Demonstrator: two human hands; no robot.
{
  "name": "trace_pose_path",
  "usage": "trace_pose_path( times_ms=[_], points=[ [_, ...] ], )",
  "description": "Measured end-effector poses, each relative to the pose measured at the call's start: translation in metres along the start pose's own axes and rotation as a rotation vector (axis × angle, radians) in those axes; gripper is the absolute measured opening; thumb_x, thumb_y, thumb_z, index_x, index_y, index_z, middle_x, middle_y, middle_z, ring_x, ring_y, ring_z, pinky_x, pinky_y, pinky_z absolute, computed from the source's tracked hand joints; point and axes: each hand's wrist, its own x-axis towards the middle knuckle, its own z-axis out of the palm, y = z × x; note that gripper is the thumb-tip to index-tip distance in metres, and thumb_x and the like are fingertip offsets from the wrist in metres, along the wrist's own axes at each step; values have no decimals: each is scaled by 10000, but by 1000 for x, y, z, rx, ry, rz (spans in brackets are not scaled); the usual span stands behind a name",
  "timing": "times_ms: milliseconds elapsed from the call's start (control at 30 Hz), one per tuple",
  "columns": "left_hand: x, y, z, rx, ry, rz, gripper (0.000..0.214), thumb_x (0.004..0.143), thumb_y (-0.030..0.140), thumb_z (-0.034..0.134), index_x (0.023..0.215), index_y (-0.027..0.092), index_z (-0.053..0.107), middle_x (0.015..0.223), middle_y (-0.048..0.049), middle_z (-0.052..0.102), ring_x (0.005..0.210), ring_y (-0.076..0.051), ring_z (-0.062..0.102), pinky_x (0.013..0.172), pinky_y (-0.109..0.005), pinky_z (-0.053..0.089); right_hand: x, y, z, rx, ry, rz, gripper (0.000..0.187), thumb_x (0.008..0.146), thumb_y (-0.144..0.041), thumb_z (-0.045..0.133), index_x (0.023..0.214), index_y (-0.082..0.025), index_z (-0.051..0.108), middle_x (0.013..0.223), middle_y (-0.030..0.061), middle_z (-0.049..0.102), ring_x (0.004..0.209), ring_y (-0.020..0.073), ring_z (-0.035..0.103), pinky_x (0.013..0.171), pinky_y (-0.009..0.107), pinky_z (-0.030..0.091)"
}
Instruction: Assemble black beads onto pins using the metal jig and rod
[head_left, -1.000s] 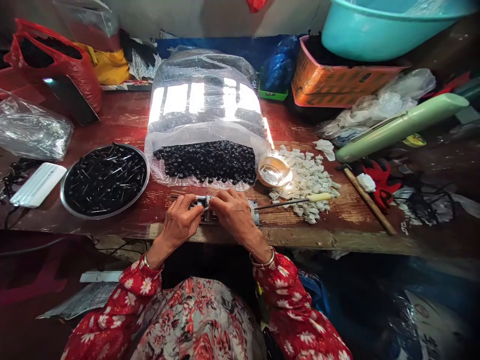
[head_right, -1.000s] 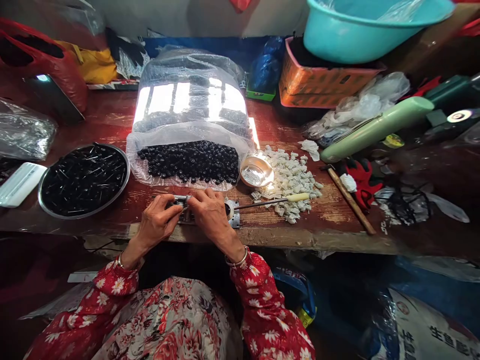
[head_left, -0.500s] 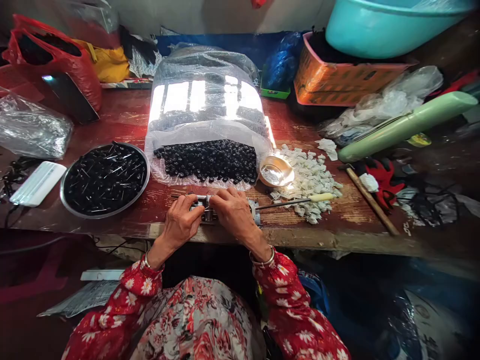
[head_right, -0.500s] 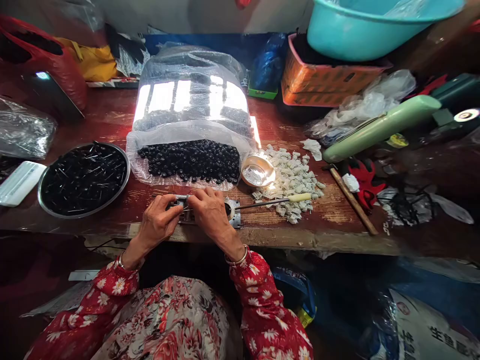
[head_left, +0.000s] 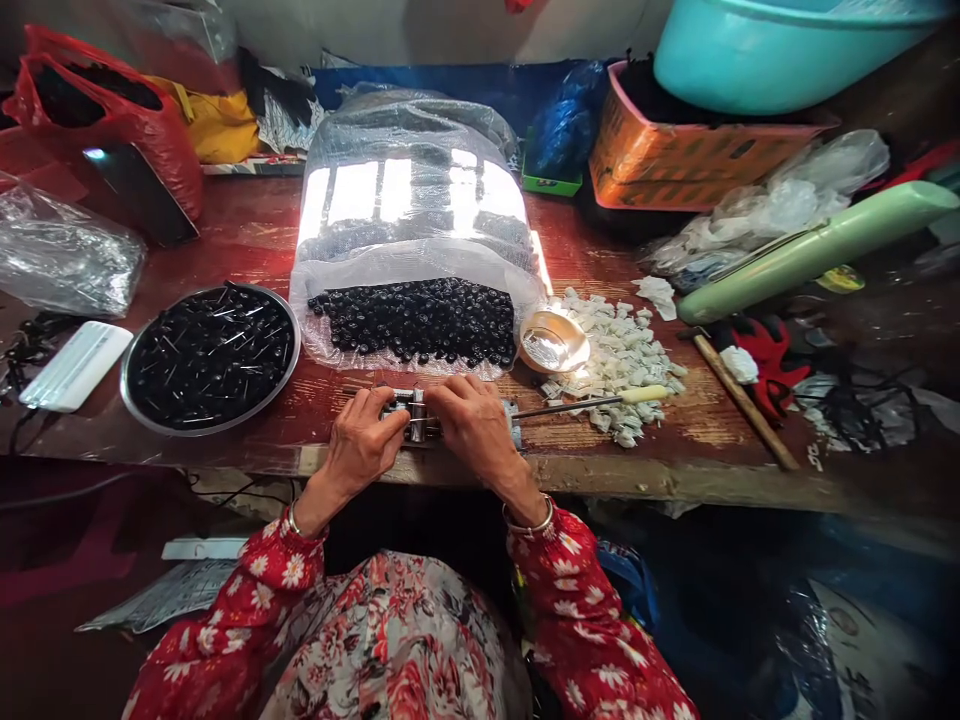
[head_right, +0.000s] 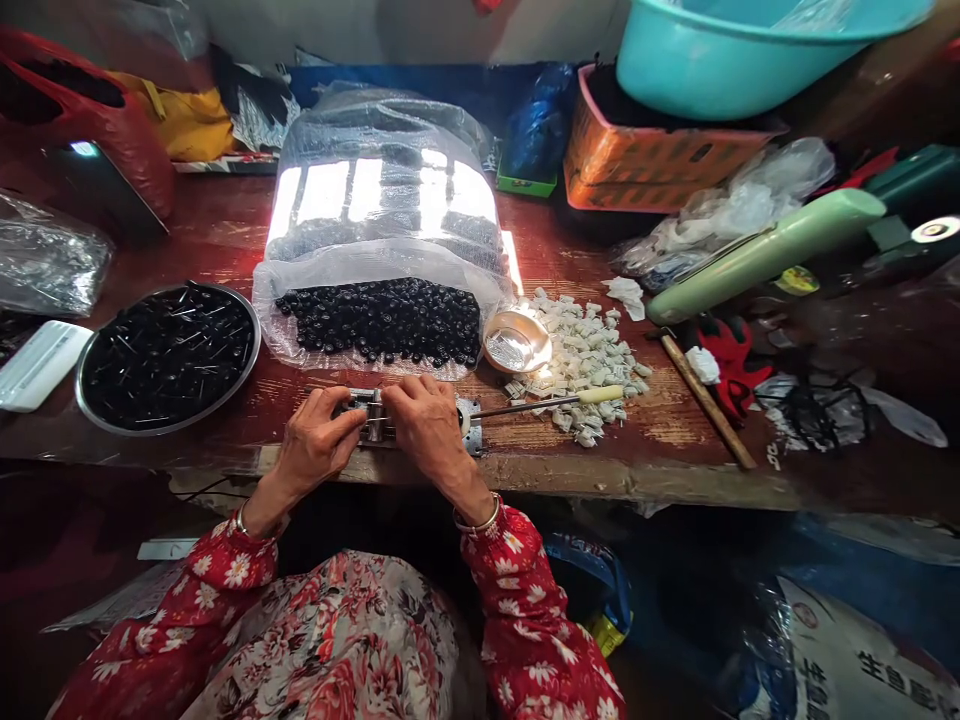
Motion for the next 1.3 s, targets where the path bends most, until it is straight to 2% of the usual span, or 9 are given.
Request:
trace_pose_path(
  times_ms=[300, 433, 633, 800, 967, 1133, 1300],
  points=[
    [-2, -2, 1, 0, -40, -20, 158, 970, 178, 595, 1008, 244, 733, 1200, -105, 633, 1018, -255, 558, 829, -380, 479, -34, 47, -22, 166, 229, 184, 224, 1058, -252, 505, 1024, -220, 724, 992, 77, 717, 942, 253, 580, 867, 381, 421],
    [-1, -1, -2, 4, -46, -13, 163, 962, 171, 599, 1018, 243, 734, 1206, -110, 628, 1029, -261, 565, 841, -384, 483, -54, 69, -29, 156, 306, 235, 221, 1052, -292, 523, 1039, -220, 731, 1004, 88, 726, 955, 263, 604, 886, 393, 464],
    [-2, -2, -3, -7, -35, 8, 146, 959, 176, 618, 1040, 233, 726, 1227, -116, 618, 1053, -263, 579, 853, -384, 493, -78, 108, -35, -116, 365, 304, 280, 1064, -373, 508, 1083, -209, 734, 1097, 120, 735, 1049, 295, 588, 968, 419, 443],
    [-3, -2, -4, -35, -40, -22, 141, 970, 190, 622, 1045, 237, 732, 1243, -115, 621, 1076, -260, 587, 874, -386, 498, -95, 137, -37, -356, 300, 400, 326, 1059, -396, 494, 1128, -188, 735, 1212, 166, 717, 1181, 344, 547, 1011, 473, 398],
    [-1, -4, -5, -57, -47, -25, 142, 981, 206, 625, 1038, 249, 748, 1228, -105, 624, 1071, -248, 592, 876, -374, 500, -110, 143, -38, -394, 241, 370, 278, 1038, -321, 536, 1164, -186, 744, 1223, 172, 700, 1240, 356, 526, 1082, 556, 364],
    [-1, -5, -7, -95, -58, -55, 135, 979, 226, 631, 1035, 247, 752, 1222, -104, 626, 1060, -244, 593, 892, -382, 506, -130, 138, -41, -393, 235, 344, 284, 1035, -374, 555, 1142, -214, 764, 1155, 151, 710, 1184, 350, 530, 1039, 515, 393],
    [-1, -9, -10, -132, -31, -70, 147, 977, 267, 657, 1093, 233, 740, 1196, -107, 629, 1051, -245, 600, 916, -396, 515, -158, 115, -50, -403, 217, 344, 329, 1049, -427, 522, 1096, -233, 784, 1057, 130, 746, 1067, 341, 573, 954, 498, 406]
  ],
)
